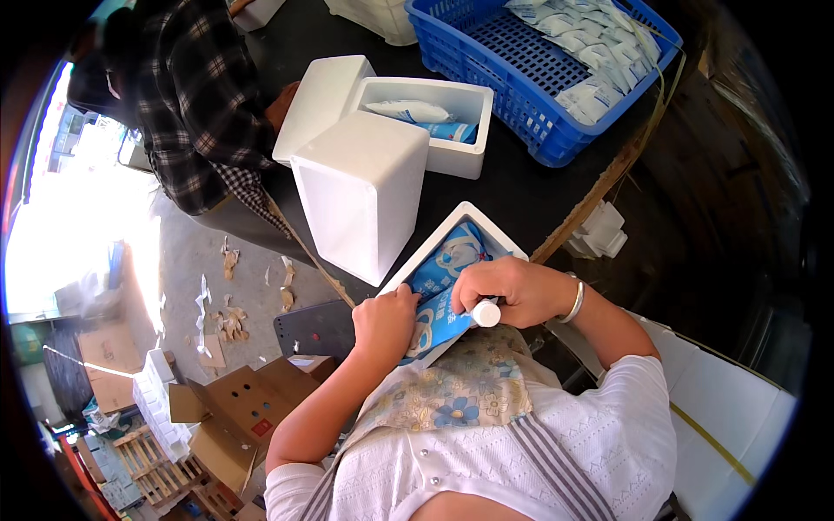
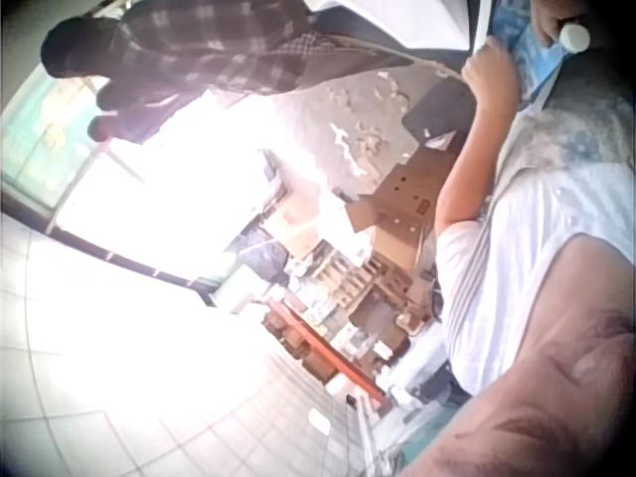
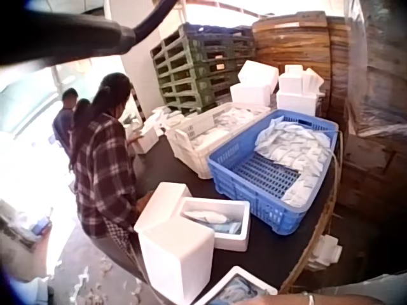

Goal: The person places blue pouches into white styrofoam trays and then into cardboard boxes. They handle the pouches and trays by hand, arranging them for shipment in a warehouse setting.

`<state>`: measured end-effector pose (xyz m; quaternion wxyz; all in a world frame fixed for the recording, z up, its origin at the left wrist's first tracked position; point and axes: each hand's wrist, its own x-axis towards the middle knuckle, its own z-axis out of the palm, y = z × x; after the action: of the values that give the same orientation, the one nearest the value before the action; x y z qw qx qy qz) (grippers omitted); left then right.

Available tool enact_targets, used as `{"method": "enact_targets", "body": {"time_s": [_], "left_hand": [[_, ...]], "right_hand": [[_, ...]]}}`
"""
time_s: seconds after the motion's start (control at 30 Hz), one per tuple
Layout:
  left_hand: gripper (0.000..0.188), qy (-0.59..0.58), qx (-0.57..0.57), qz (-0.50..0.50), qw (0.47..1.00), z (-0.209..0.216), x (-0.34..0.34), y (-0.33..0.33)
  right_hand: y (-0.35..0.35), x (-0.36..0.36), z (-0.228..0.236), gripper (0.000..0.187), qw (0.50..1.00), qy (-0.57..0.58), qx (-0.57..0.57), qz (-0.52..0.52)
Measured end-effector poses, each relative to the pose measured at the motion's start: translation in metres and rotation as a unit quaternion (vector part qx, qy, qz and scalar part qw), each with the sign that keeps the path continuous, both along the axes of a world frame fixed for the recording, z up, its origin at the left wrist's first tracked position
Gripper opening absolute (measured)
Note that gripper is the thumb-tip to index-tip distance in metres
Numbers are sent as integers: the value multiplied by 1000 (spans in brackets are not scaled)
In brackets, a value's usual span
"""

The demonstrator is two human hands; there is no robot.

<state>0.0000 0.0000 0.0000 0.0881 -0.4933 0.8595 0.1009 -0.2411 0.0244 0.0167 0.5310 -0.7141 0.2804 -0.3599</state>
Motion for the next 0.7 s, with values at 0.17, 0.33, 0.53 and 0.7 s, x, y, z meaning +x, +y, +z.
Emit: {"method": "enact_targets", "body": {"time_s": [0.17, 0.33, 0.53, 0.7], "left_hand": [[25, 88, 16, 40, 995, -1, -4, -3], [31, 13, 55, 8, 998, 4, -16, -18], [26, 241, 108, -70, 962, 7, 13, -33], [28, 230, 97, -89, 964, 20, 13, -35]], "right_hand": [[-3, -8, -3, 22, 1000, 4, 0, 18], [-7, -5, -8, 22, 999, -30, 9, 26], [-12, -13, -17, 17, 995, -78, 55, 37], [-23, -20, -1, 19, 985, 156, 64, 48]]}}
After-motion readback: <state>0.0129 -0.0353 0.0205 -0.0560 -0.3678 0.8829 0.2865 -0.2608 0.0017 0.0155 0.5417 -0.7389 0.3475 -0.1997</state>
